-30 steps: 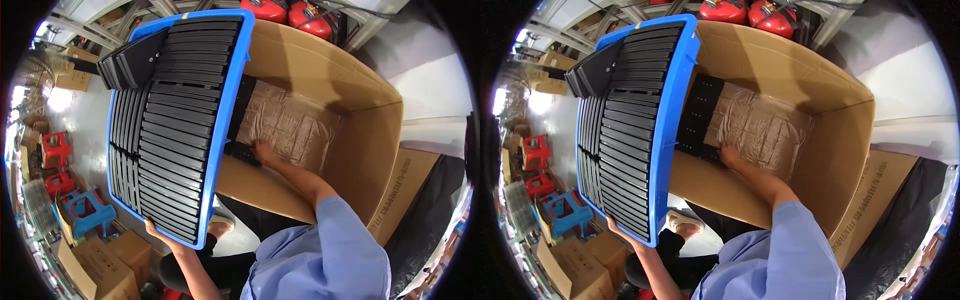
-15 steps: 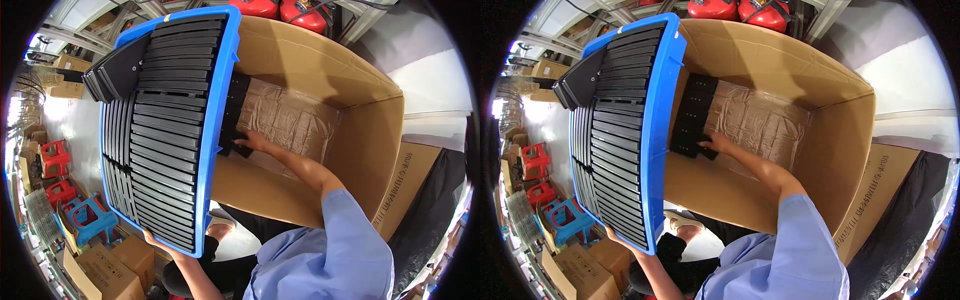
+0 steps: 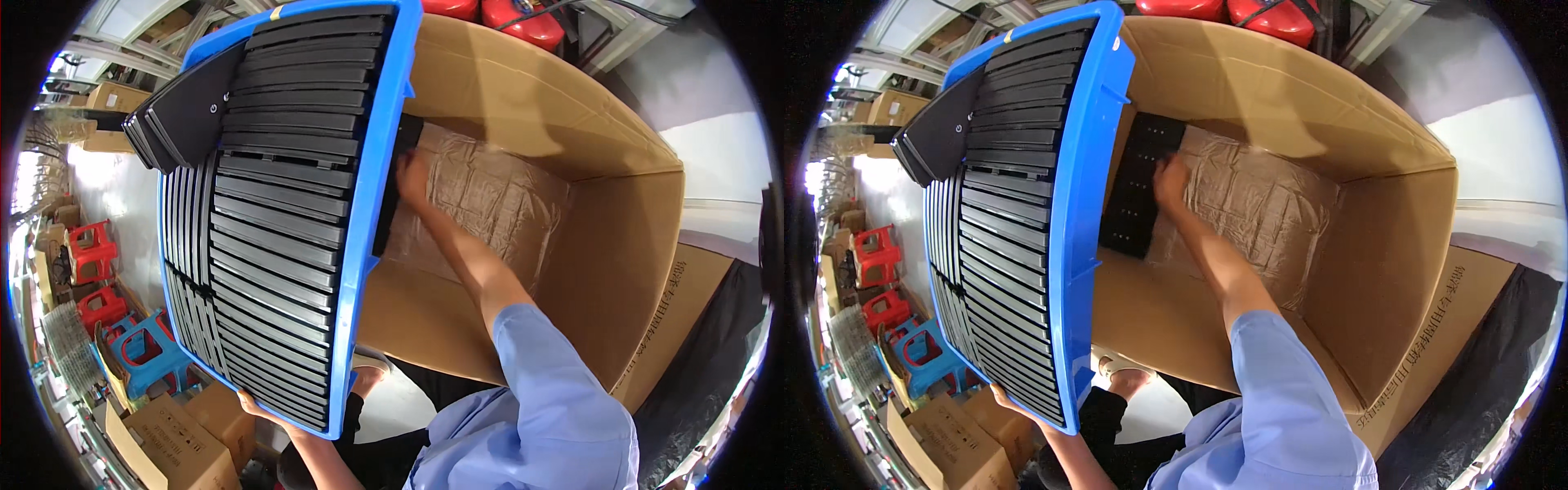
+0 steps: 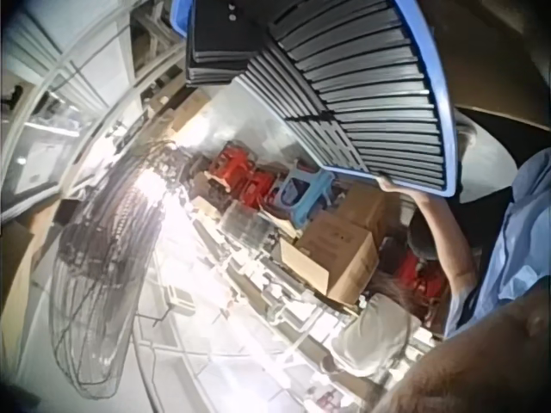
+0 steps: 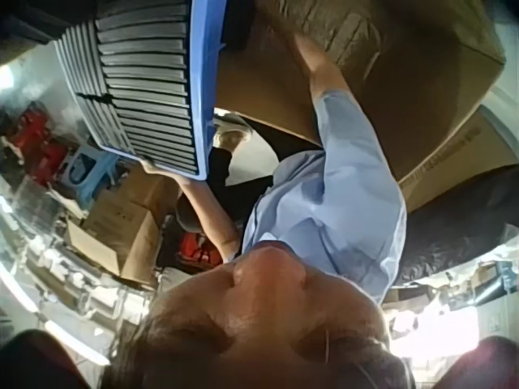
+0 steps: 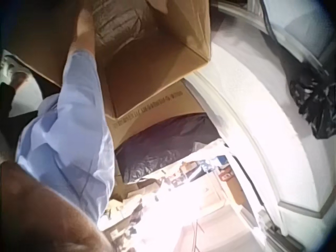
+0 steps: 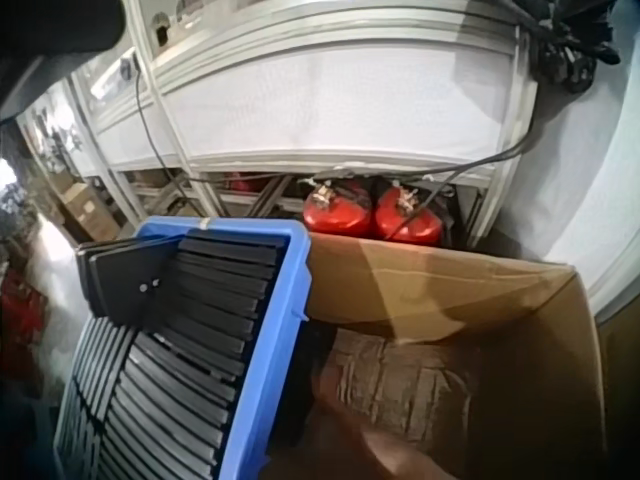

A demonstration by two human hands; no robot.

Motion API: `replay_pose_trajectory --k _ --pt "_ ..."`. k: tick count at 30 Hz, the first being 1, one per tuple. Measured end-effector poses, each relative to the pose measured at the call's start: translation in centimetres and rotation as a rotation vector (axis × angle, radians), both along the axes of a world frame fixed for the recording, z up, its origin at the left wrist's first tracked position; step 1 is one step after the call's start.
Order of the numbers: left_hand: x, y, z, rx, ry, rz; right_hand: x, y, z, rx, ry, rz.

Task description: Assembling plastic electronic components using a pneumatic assembly machine at a factory station.

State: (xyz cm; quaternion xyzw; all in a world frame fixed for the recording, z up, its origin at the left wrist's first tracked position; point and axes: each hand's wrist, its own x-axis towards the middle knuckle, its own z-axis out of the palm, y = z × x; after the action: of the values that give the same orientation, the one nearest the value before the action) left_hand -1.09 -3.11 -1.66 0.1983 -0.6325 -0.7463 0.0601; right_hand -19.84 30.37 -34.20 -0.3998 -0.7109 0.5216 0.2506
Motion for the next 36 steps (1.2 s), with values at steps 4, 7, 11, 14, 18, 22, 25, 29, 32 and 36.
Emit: replay_pose_trajectory --k 4,7,11,14,18,22,25,29,32,36 --pt "0.6 -2.3 -0.6 -0.079 0.063 -0.025 -3.4 4.3 0.0 -0.173 -0.095 -0.264" --pt "1.2 -2.7 -0.4 -0.1 0.081 0.022 -5.6 4.7 -2.9 -0.436 0.064 -0.129" --pt "0.6 -1.7 -0.8 -0.224 0.085 0.034 -7.9 9.7 -9.7 -0.762 0.31 0.013" --pt "0.0 -0.2 -2.1 -0.053 0.049 -0.027 -6.9 18.7 -11.2 -0.718 0.38 0.075" --pt "1.4 -3.8 0.0 -0.136 0.015 0.141 -4.7 1.3 -1.8 -0.194 0.189 0.14" --pt "0.1 -3.6 -1.9 -0.005 0.143 -0.01 -2.6 5.2 -1.5 0.092 0.237 0.134" --pt "0.4 -1.3 -0.5 0.046 0.059 0.049 -1.7 3.2 -0.3 0.175 -0.213 0.256" --pt "-0.1 -2.2 -0.9 -0.043 0.046 0.019 -2.3 4.0 0.5 0.449 -0.455 0.418" --pt "0.2 -3.2 -1.5 -0.13 0.071 -0.005 -2.1 3.7 1.5 0.414 -0.442 0.481" --pt "0.6 -3.0 -1.5 -0.11 0.051 0.024 -2.5 4.5 3.1 0.512 -0.53 0.567"
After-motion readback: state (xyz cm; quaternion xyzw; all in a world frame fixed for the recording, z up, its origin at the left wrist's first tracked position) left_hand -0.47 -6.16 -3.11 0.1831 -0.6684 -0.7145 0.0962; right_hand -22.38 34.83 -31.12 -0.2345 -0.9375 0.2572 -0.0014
